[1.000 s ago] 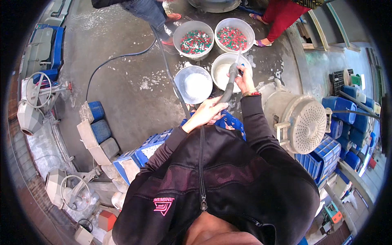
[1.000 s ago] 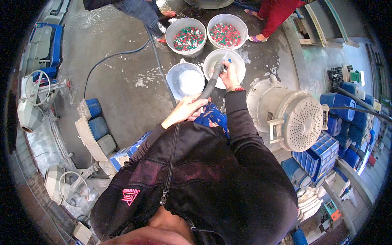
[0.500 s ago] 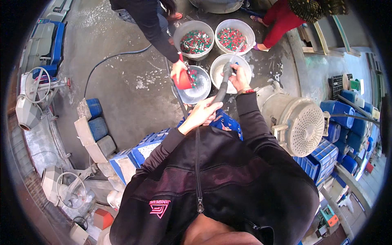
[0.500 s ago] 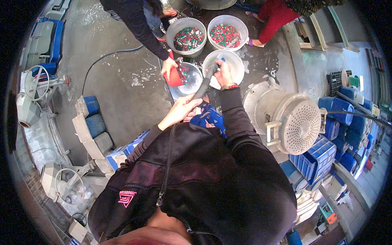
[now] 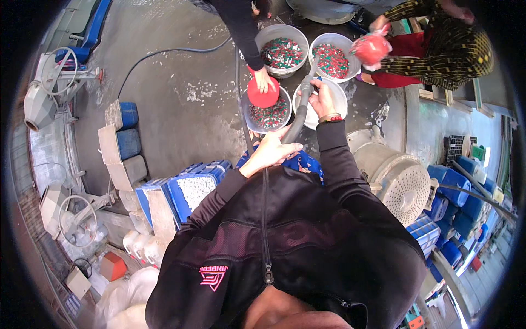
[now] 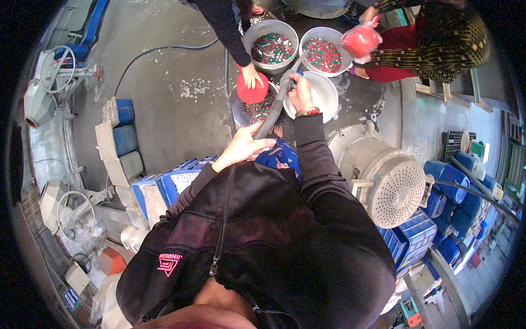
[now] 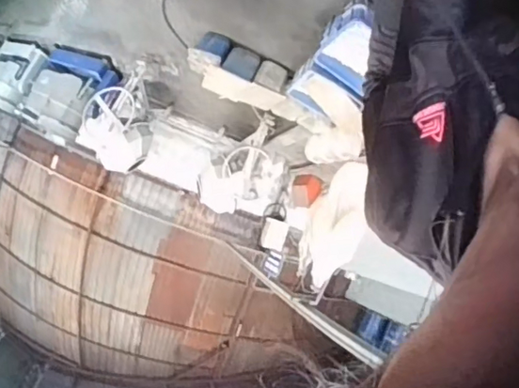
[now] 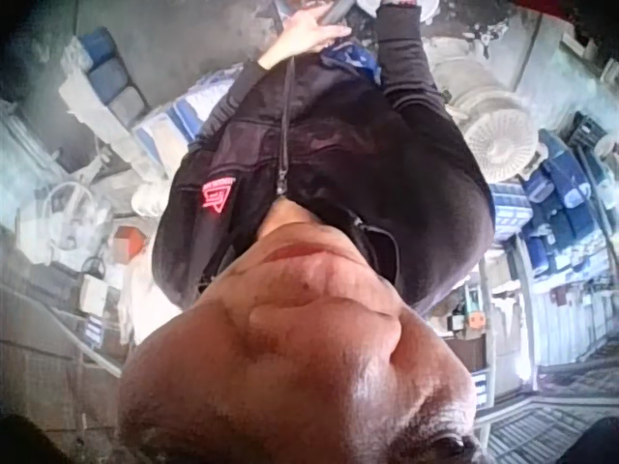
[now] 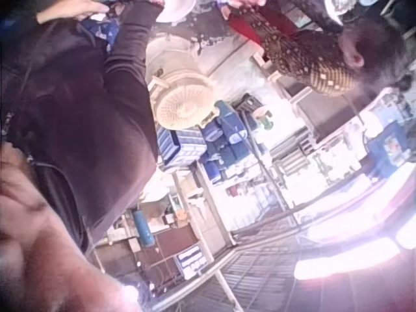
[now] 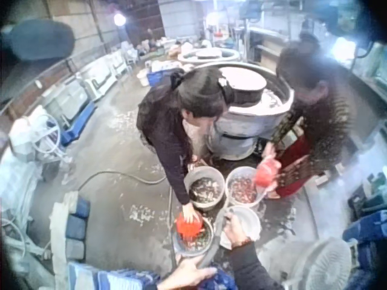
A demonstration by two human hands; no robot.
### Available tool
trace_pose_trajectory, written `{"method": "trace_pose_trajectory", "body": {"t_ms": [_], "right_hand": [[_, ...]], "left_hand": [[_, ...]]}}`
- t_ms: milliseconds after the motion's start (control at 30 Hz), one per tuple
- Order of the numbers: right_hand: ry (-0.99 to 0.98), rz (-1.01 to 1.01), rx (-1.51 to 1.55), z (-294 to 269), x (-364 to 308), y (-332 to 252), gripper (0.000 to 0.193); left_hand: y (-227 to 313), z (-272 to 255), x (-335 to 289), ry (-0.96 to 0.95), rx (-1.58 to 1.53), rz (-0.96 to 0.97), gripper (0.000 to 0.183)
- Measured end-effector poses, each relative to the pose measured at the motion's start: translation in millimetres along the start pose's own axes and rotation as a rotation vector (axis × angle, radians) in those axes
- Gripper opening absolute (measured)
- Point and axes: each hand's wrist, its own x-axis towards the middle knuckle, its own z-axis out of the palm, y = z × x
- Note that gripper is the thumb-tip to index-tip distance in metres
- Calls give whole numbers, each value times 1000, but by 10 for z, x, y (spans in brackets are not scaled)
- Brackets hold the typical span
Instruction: The person uses a water hose to spray and wash small metal parts inside an industrial vibratory finishing machine. The person maneuvers the hose around the bowl to rinse the parts and then uses a red bucket to collect the cleaned items.
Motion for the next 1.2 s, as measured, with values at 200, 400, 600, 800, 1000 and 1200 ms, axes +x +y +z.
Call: {"method": "trace_pose_trajectory", "body": {"t_ms": [200,400,600,800,1000,1200], "right_hand": [[-1,8,0,-21,-7,34,19],[49,68,15,-64,-93,32,21],[-53,19,-1,55,12,-82,23],[-100,159,-76,299,305,124,23],[-135,242,-185,437,490,364,19],[-146,244,-159,429,442,402,37]], "left_hand": [[-19,7,7,-9,-28,-33,40],[0,18,19,-2,12,-64,41],[15,8,13,36,-2,-28,44],[-18,-41,65,109,-63,8,41],[-41,-91,9,200,-153,-8,38],[-76,-182,-56,206,-133,-53,48]]}}
